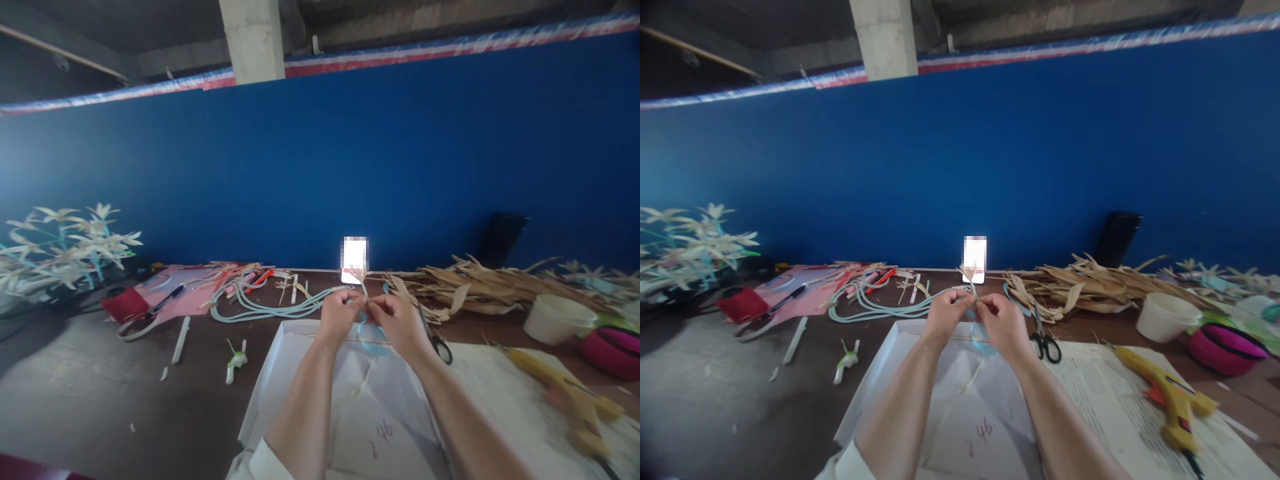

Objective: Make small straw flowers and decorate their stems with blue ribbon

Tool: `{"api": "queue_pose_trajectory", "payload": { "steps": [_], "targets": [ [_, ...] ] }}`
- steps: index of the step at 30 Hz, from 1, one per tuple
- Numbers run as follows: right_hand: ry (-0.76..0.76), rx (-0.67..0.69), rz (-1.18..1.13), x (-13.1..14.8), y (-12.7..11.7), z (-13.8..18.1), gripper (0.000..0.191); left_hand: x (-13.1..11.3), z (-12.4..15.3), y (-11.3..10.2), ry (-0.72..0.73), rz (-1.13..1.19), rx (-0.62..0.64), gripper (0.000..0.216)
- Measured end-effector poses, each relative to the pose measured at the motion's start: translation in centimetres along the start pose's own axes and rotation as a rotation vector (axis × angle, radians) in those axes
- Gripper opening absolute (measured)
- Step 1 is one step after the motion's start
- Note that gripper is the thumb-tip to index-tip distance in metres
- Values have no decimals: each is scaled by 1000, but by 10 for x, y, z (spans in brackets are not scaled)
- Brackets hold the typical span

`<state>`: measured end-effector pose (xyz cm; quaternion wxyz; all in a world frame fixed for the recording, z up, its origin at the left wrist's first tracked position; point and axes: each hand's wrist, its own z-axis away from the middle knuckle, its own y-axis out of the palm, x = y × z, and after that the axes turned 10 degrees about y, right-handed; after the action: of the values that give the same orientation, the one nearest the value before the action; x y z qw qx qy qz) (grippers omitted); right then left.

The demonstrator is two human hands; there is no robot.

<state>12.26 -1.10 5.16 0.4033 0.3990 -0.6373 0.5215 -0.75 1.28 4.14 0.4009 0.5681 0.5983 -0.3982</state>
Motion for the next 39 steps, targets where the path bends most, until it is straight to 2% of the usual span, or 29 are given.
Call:
{"api": "queue_pose_trajectory", "payload": {
  "steps": [5, 9, 17, 25, 30, 36, 39],
  "targets": [
    [239, 195, -352, 1, -4, -2, 29, -5, 1, 0, -96, 139, -18, 27],
    [292, 261, -427, 0, -5, -1, 26, -1, 0, -3, -63, 128, -18, 28],
    [221, 188, -392, 1, 2, -2, 18, 3, -2, -5, 73, -3, 12, 27],
    [137, 101, -253, -2, 3, -2, 16, 3, -3, -4, 61, 21, 27, 26],
    [126, 74, -224, -5, 5, -2, 17, 5, -2, -3, 23, 38, 30, 33],
    [214, 187, -399, -3, -3, -4, 16, -1, -1, -5, -12, 6, 20, 28],
    [292, 224, -558, -6, -12, -9, 26, -3, 0, -5, -98, 70, 67, 31]
  ]
}}
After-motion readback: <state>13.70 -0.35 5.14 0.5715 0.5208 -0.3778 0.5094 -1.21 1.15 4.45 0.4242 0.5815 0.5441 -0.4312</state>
